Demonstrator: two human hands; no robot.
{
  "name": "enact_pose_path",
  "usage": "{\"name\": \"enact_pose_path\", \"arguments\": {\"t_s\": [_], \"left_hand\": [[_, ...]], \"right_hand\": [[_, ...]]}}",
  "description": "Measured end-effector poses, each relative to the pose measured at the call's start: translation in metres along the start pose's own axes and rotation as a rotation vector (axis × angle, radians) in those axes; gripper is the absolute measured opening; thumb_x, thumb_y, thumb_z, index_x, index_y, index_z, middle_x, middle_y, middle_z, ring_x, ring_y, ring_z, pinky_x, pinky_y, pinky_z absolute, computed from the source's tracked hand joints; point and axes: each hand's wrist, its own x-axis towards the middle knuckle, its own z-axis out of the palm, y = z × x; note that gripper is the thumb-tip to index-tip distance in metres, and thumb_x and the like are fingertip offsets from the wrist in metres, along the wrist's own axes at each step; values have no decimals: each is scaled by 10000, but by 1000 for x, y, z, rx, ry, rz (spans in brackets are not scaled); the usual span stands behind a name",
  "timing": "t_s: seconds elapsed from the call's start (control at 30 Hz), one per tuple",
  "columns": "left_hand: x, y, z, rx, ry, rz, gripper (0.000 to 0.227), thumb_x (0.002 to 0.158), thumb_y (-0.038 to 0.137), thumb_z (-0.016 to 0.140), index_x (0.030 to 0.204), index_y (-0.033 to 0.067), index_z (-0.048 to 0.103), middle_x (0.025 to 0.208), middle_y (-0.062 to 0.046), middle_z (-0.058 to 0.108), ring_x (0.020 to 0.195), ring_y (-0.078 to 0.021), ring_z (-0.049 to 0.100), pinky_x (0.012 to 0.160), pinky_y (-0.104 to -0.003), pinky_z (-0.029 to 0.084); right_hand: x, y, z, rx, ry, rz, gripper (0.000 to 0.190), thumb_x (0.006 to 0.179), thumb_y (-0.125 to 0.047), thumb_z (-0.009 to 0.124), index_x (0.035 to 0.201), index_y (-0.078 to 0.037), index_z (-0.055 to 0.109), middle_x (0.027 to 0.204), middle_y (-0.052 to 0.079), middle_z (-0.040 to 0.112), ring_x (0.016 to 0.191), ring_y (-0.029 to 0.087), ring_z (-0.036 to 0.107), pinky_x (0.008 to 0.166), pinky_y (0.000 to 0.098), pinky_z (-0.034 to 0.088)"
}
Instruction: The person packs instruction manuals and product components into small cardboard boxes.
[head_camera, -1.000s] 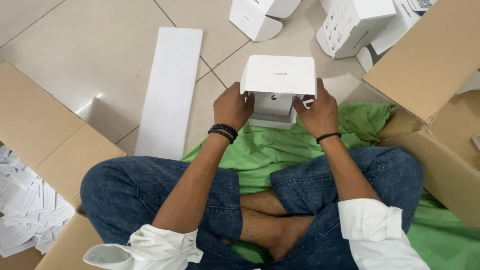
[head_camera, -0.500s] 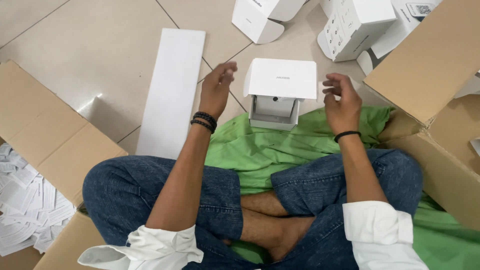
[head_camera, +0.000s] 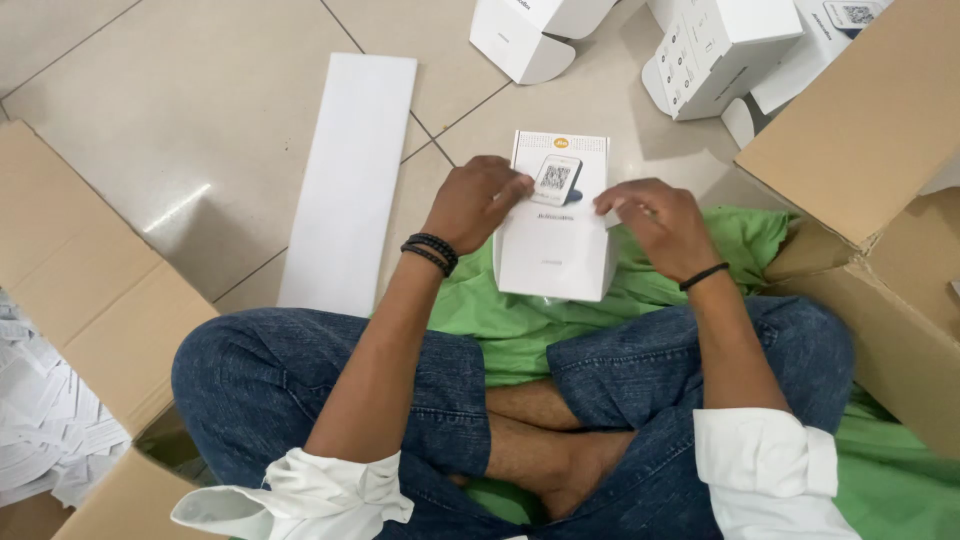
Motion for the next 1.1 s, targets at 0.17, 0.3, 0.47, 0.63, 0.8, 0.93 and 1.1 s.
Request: {"name": "enact_pose_path", "arguments": {"t_s": [0.17,0.3,0.47,0.63,0.8,0.93,1.1], "left_hand": [[-8,7,15,117,67,82,212,922,238,654,1006,98,790,1089,-72,773,1119,-294,652,946,-443,513],[-10,-3,26,87,275,-114,348,953,271,641,1212,45,694,1246,-127,702,1143,-328,624,943,-439,504],[-3,-40,63,-323,128,-281,470,1022,400,639,1312,31,610,1323,-182,631,1247,-330,594,1046,-412,475],[4,7,16,-770,290,-200,631,987,392,632,1493,79,420,1457,-210,439,1354,-329,472,1062,-438,488],[-8,1,-67,-767,-143,-399,822,856,498,662,1552,203,340,1536,-205,397,1357,-356,513,1073,-450,493],[-41,-48,-192,-440,-339,-232,815,892,564,614,1574,171,402,1596,-171,466,1447,-329,455,1173,-432,345],[-68,-121,-395,-911,994,-495,1098,770,623,643,1614,271,35,1633,-126,163,1444,-429,244,1066,-683,420]], "right_hand": [[2,-1,14,-357,-33,58,187,903,-211,664,986,-98,789,1074,83,777,1051,274,693,952,383,534],[3,34,22,-271,119,220,274,919,-225,688,1140,-67,722,1118,101,755,1004,242,718,893,373,562],[2,43,32,61,153,387,421,940,-255,682,1309,-57,634,1210,109,702,1065,214,692,917,369,553],[1,8,21,567,161,257,464,997,-261,598,1414,-62,565,1358,116,600,1189,219,625,978,386,547],[5,3,30,681,169,163,543,1052,-363,530,1447,7,480,1392,155,577,1228,292,606,1015,467,519],[9,8,39,536,160,265,550,1089,-363,450,1433,64,477,1338,225,607,1193,350,625,1024,525,502],[35,88,41,428,103,446,556,1082,-332,396,1465,65,465,1344,296,588,1229,420,604,1054,562,477]]}}
